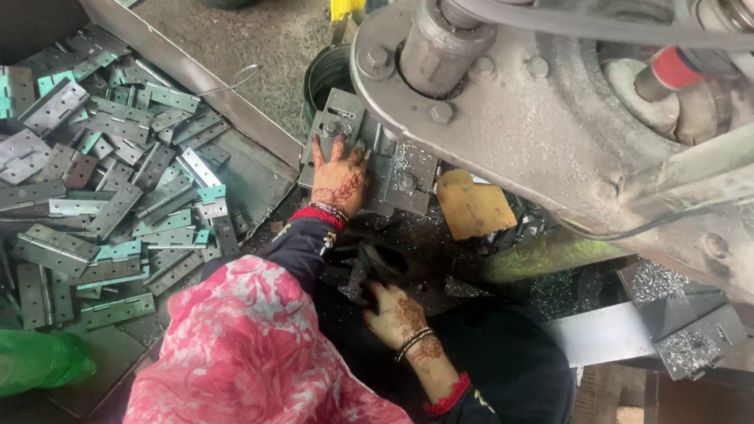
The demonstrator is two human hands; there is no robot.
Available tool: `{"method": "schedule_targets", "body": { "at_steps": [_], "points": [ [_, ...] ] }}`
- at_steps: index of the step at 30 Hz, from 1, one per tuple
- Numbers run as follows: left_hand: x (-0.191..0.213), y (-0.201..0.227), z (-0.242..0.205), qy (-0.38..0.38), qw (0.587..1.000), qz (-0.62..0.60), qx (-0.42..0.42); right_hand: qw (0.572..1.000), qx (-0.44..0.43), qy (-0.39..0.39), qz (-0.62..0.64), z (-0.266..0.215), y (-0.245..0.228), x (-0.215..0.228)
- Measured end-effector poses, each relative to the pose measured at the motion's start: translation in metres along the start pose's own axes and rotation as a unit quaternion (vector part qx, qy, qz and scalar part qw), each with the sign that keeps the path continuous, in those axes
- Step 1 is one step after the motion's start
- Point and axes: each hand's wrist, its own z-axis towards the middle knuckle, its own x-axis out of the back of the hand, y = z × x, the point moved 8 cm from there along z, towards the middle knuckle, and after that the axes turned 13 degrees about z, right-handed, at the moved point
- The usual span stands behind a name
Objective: The person operates a hydraulic press machine to process metal brackets. They repeatedly pick up brackets from a bin, place them into the machine's die, activate the press, and then remove the processed pieces.
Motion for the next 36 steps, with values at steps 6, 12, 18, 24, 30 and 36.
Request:
{"method": "schedule_targets", "body": {
  "at_steps": [6,12,18,24,30,36],
  "points": [
    [0.018,-0.002,-0.048,-0.053,0.998,-0.014,-0.033,0.999,-0.009,0.002,-0.035,0.001,-0.022,0.011],
    [0.036,-0.006,-0.027,0.092,0.995,-0.012,-0.026,0.998,-0.03,-0.019,-0.047,-0.003,-0.024,0.013],
    [-0.003,-0.006,0.028,0.019,0.999,-0.029,0.012,0.999,-0.016,-0.031,-0.031,0.003,-0.02,0.01],
    [0.01,0.0,-0.008,-0.005,0.999,0.026,-0.03,0.999,-0.02,-0.043,-0.024,0.005,-0.015,0.008],
    [0.043,0.006,-0.069,-0.057,0.996,0.0,-0.062,0.999,-0.021,-0.026,-0.028,0.0,-0.024,0.012],
    [0.058,0.01,-0.09,0.095,0.993,0.013,-0.066,0.999,-0.02,-0.021,-0.017,0.004,-0.017,0.008]
  ]
}}
